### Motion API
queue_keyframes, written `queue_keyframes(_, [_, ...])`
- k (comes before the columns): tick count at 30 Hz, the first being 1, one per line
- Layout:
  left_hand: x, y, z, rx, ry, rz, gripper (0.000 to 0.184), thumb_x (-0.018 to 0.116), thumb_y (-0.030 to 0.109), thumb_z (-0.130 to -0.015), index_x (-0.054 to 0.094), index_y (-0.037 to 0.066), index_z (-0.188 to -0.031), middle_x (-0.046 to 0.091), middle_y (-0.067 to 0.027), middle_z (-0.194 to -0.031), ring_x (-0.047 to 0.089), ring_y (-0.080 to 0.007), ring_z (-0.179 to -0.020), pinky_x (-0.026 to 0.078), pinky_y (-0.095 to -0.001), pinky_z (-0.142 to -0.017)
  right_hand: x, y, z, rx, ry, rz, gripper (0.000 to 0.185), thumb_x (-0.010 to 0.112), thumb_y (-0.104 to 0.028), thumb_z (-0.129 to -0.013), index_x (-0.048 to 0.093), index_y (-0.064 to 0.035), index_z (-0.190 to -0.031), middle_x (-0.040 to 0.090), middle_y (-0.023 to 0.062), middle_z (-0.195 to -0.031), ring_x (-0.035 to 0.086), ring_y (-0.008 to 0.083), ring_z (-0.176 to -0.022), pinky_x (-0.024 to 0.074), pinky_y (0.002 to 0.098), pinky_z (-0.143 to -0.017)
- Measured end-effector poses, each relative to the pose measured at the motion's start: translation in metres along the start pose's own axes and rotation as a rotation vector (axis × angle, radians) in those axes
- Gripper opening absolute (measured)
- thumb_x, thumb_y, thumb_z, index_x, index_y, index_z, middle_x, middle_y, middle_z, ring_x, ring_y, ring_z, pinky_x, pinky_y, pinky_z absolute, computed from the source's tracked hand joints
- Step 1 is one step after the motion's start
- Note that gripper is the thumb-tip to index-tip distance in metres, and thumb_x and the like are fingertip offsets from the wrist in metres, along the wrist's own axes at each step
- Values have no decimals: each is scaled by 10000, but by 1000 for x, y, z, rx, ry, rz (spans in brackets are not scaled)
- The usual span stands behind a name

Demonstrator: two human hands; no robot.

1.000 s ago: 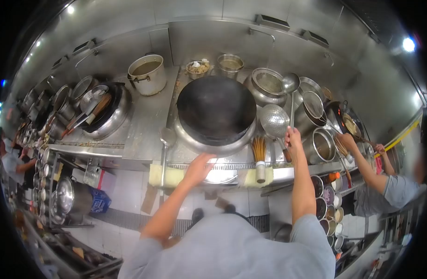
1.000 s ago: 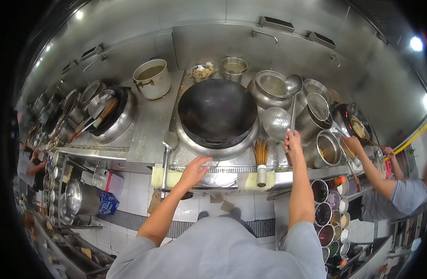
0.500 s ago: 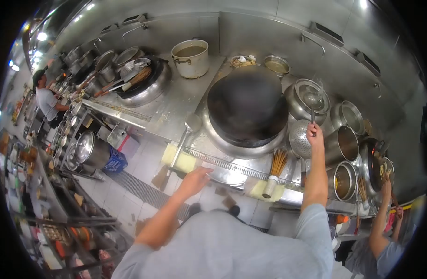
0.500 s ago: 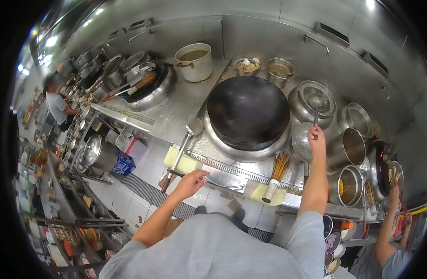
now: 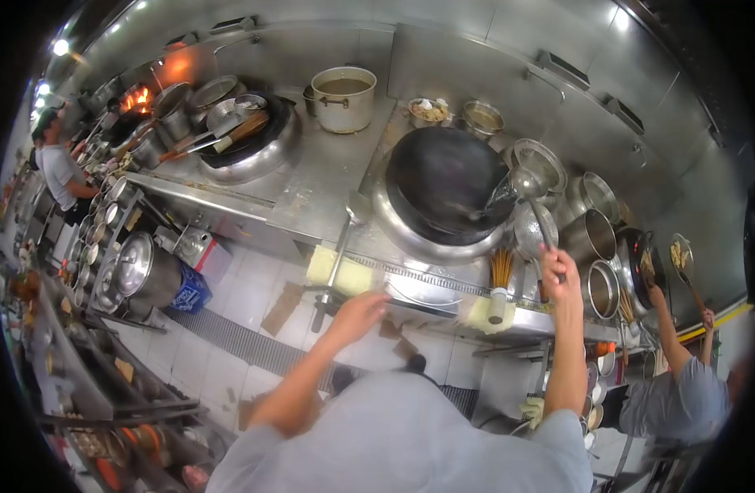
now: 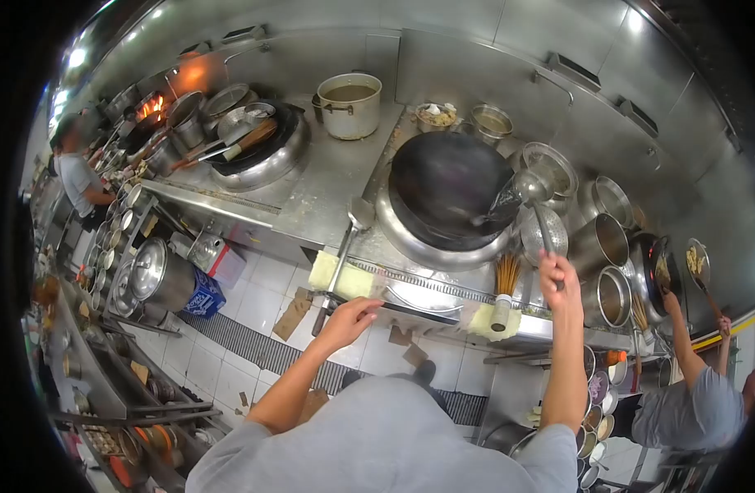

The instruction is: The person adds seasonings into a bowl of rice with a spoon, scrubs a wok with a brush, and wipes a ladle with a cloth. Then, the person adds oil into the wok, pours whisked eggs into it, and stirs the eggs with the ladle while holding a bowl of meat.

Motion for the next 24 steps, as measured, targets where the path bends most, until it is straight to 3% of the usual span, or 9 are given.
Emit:
queue_keyframes(3, [-26, -30, 35, -47, 101, 156, 295, 619, 73, -900, 628, 51, -1194, 672, -108, -1073, 664, -200, -917, 523, -300, -789, 33, 34, 18, 71, 79, 144, 284, 503, -114, -953, 495, 114, -1121, 489, -8, -687, 425, 24, -433, 273, 216, -335])
queue_keyframes(5, [-39, -41, 50, -94, 151, 143, 284, 610, 56, -903, 632, 39, -1185, 677, -103, -1078, 664, -193, -937, 526, -299, -792, 40, 53, 1, 309, -30, -259, 241, 498, -114, -953, 505, 87, -1085, 494, 0, -689, 431, 32, -434, 273, 221, -340])
queue_keyframes(6, [-47, -39, 57, -92, 162, 146, 280, 608, 48, -902, 633, 37, -1181, 675, -108, -1071, 664, -198, -934, 525, -299, -797, 40, 64, -14, 234, -55, -420, 258, 487, -113, -961, 488, 100, -1106, 487, 0, -682, 436, 40, -449, 288, 220, -364])
queue_keyframes(9, [-71, -21, 77, -127, 198, 177, 277, 609, 44, -900, 639, 44, -1175, 672, -106, -1078, 664, -192, -944, 524, -300, -805, 40, 123, -51, 22, -64, -272, 258, 487, -109, -970, 470, 106, -1111, 483, 2, -682, 435, 51, -466, 298, 214, -390])
queue_keyframes(15, [-82, -36, 118, -258, 312, 556, 283, 563, 41, -928, 594, -1, -1207, 650, -104, -1129, 650, -182, -973, 528, -296, -800, 52, 158, -44, 224, -3, -460, 153, 507, -107, -967, 504, 38, -1013, 476, 4, -674, 419, 53, -474, 294, 227, -397])
queue_keyframes(17, [-86, -34, 122, -272, 397, 660, 284, 569, 45, -932, 572, -6, -1211, 651, -127, -1099, 650, -205, -968, 538, -313, -792, -13, 153, -99, 296, -141, -103, 233, 517, -116, -944, 479, 26, -1126, 495, 34, -675, 465, 76, -508, 351, 239, -411])
queue_keyframes(19, [-80, -44, 129, -269, 363, 638, 290, 566, 50, -935, 563, -6, -1220, 646, -134, -1104, 649, -203, -963, 539, -305, -783, 0, 153, -92, -180, 456, 1410, 375, 564, -153, -899, 454, -13, -1229, 591, 125, -747, 550, 161, -511, 426, 300, -424])
queue_keyframes(21, [-75, -52, 139, -307, 435, 628, 287, 555, 49, -942, 557, -10, -1223, 643, -141, -1103, 647, -199, -952, 538, -296, -775, -51, 139, -112, -731, 740, 1993, 510, 597, -187, -859, 411, -44, -1312, 645, 204, -837, 617, 263, -546, 479, 368, -442])
queue_keyframes(24, [-61, -68, 152, -378, 392, 487, 280, 545, 43, -944, 559, -18, -1217, 643, -144, -1099, 644, -196, -943, 535, -293, -767, -53, 116, -71, -697, 843, 1692, 550, 585, -208, -879, 374, -45, -1360, 662, 265, -950, 672, 370, -680, 530, 451, -568])
Point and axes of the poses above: each hand's wrist, its own z-axis away from the middle knuckle, its own x-axis out of the palm, y = z × x, the point moved 4 cm from there along -z, towards the middle knuckle
